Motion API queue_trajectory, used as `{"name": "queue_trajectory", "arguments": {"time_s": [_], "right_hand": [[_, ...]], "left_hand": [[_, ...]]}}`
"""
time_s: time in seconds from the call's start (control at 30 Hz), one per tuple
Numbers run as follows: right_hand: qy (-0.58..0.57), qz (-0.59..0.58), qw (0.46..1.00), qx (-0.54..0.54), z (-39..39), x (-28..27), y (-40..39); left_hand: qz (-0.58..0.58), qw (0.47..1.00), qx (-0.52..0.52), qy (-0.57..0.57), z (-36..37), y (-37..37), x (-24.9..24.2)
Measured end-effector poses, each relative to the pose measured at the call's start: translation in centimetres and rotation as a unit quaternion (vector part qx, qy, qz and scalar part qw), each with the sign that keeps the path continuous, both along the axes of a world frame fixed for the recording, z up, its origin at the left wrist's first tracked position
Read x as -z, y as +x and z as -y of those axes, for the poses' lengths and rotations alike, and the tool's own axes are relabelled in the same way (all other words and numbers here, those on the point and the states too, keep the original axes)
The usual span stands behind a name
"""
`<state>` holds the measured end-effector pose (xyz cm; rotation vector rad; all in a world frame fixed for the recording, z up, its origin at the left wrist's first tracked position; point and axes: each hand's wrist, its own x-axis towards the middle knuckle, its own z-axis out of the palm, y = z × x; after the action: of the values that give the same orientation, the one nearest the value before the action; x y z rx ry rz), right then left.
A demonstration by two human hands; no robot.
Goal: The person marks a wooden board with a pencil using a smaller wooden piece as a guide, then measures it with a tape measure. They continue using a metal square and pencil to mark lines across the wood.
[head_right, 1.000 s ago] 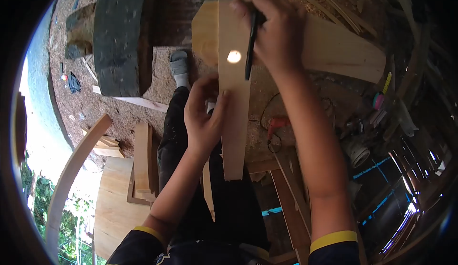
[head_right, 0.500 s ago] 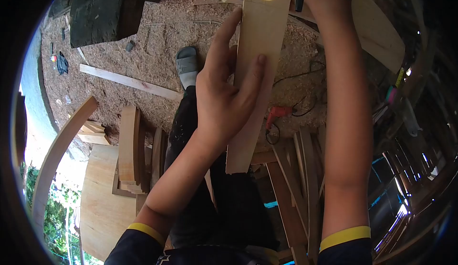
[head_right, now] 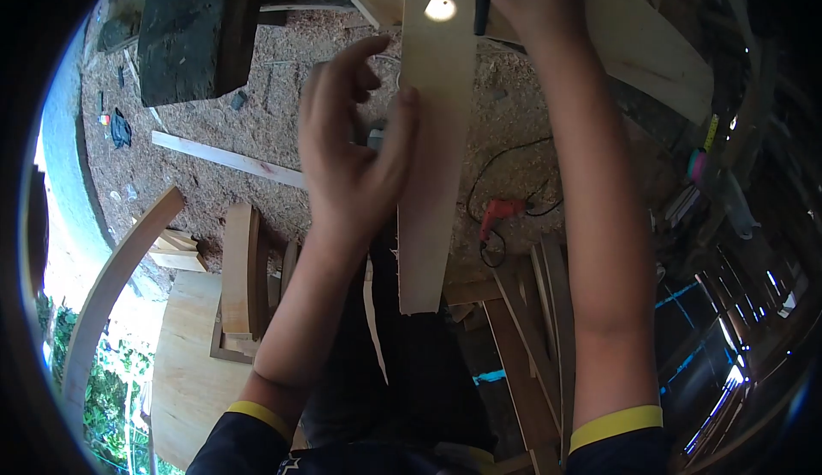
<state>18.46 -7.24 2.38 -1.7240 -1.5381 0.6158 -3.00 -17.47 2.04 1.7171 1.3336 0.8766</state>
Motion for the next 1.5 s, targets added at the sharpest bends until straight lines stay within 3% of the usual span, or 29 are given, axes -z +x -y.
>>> {"name": "queue_trajectory", "arguments": {"time_s": [0.07, 0.13, 0.17, 0.3, 0.4, 0.5, 0.7, 0.77, 0.87, 0.93, 0.97, 1.0, 1.07, 1.2, 1.23, 1.33, 1.4, 1.47, 1.5], "right_hand": [[0.019, 0.032, 0.999, 0.006, 0.1, -0.1, 0.0], [0.001, -0.038, 0.999, 0.008, 0.1, -0.4, 0.1], [-0.013, 0.038, 0.999, 0.015, 0.2, -0.9, 0.3], [0.097, 0.082, 0.992, -0.004, -0.4, 0.9, 1.3], [0.054, 0.015, 0.997, 0.043, -0.3, 1.7, 1.3], [0.043, 0.107, 0.992, 0.045, -0.1, 1.7, 1.5], [0.070, 0.134, 0.988, 0.033, -0.2, 1.3, 1.5], [0.071, 0.135, 0.988, 0.033, -0.2, 1.1, 1.4], [0.072, 0.101, 0.992, 0.030, -0.2, 0.9, 1.6], [0.105, -0.012, 0.994, 0.029, -0.1, 0.4, 2.1], [0.132, -0.137, 0.981, 0.035, 0.2, 0.2, 2.4], [0.135, -0.137, 0.981, 0.034, 0.9, -0.4, 2.3], [0.132, -0.184, 0.964, 0.139, 3.2, -1.6, 2.0], [0.042, -0.318, 0.935, 0.155, 6.8, -3.0, -0.3], [0.070, -0.336, 0.928, 0.149, 7.1, -2.8, -1.0], [-0.028, -0.285, 0.953, 0.098, 7.9, -3.7, -1.5], [0.006, -0.320, 0.944, 0.074, 7.6, -2.5, -1.5], [-0.059, -0.201, 0.977, 0.034, 7.6, -2.5, -0.9], [-0.060, -0.201, 0.977, 0.031, 7.3, -2.4, -0.9]], "left_hand": [[-0.036, 0.994, -0.002, 0.106, -2.4, -0.7, -0.1], [-0.126, 0.976, 0.041, 0.174, -5.5, -1.0, -1.4], [-0.124, 0.975, 0.041, 0.179, -6.6, -0.8, -1.5], [-0.187, 0.959, 0.127, 0.169, -10.2, 0.2, -2.0], [-0.252, 0.946, 0.136, 0.152, -10.8, 0.0, -2.2], [-0.308, 0.925, 0.150, 0.164, -10.7, 0.3, -2.9], [-0.294, 0.939, 0.168, 0.057, -10.1, 1.4, -5.0], [-0.355, 0.919, 0.171, 0.016, -10.0, 1.7, -5.9], [-0.378, 0.908, 0.175, 0.034, -10.3, 2.2, -7.0], [-0.386, 0.905, 0.171, 0.057, -10.2, 2.2, -7.0], [-0.395, 0.900, 0.168, 0.075, -10.2, 2.2, -6.9], [-0.395, 0.900, 0.166, 0.078, -10.2, 2.1, -6.8], [-0.393, 0.900, 0.167, 0.092, -10.3, 2.0, -6.4], [-0.385, 0.902, 0.169, 0.101, -10.4, 1.7, -6.0], [-0.369, 0.909, 0.170, 0.091, -10.4, 1.6, -6.0], [-0.341, 0.921, 0.167, 0.085, -10.4, 1.5, -5.9], [-0.326, 0.927, 0.165, 0.088, -10.3, 1.5, -5.6], [-0.294, 0.938, 0.169, 0.073, -10.5, 1.3, -5.4], [-0.294, 0.938, 0.166, 0.072, -10.5, 1.3, -5.4]]}}
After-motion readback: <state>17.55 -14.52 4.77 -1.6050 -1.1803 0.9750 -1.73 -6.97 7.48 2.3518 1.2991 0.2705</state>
